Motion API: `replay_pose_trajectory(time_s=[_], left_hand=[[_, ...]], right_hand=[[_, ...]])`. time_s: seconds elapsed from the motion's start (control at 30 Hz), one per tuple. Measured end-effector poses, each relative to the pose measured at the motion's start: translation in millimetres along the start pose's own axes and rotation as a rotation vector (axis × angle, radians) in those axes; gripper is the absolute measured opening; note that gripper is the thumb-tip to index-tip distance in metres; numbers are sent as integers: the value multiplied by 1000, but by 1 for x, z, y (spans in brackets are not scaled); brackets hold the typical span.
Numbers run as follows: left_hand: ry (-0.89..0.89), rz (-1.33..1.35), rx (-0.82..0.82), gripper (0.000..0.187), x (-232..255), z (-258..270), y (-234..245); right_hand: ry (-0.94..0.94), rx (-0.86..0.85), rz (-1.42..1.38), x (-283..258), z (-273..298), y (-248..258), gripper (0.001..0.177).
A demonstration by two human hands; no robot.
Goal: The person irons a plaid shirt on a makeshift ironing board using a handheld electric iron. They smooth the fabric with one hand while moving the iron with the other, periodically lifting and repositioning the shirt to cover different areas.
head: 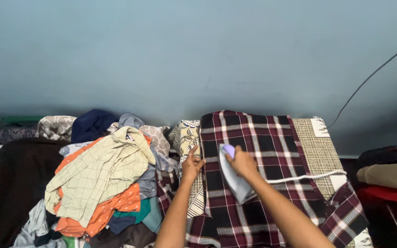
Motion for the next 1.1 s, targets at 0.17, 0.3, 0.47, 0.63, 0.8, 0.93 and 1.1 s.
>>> replay_pose_trajectory(time_s=[0.17,0.3,0.47,0.63,0.8,0.93,1.1], left_hand=[[-122,64,-54,60,3,38,16],[-240,-152,38,51,19,63,19],[-376,-217,172,42,37,70,22],[-403,-266,143,44,38,66,23],[-365,-286,150,51,40,71,23],[-390,-302,228,61,51,73,28],[-362,-266,220,68,54,73,30]], right_hand=[[22,-12,2,-11,1,-9,48],[164,139,54,-35,-33,-8,53],[24,1,-37,-66,-67,0,54],[33,41,-16,-82,-102,2,55],[37,-10,-13,-78,-75,-12,54],[21,-50,-6,-66,-25,-21,52],[52,-75,-19,-64,1,-18,53]])
Point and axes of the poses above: each hand's wrist, its own z-axis away from the middle knuckle, its own y-axis out of the back of the hand, x = y × z, the point moved 4 cm from there along -z, towards the middle knuckle, and after that the axes turned 1 degree about -z, right-handed, at the moved point
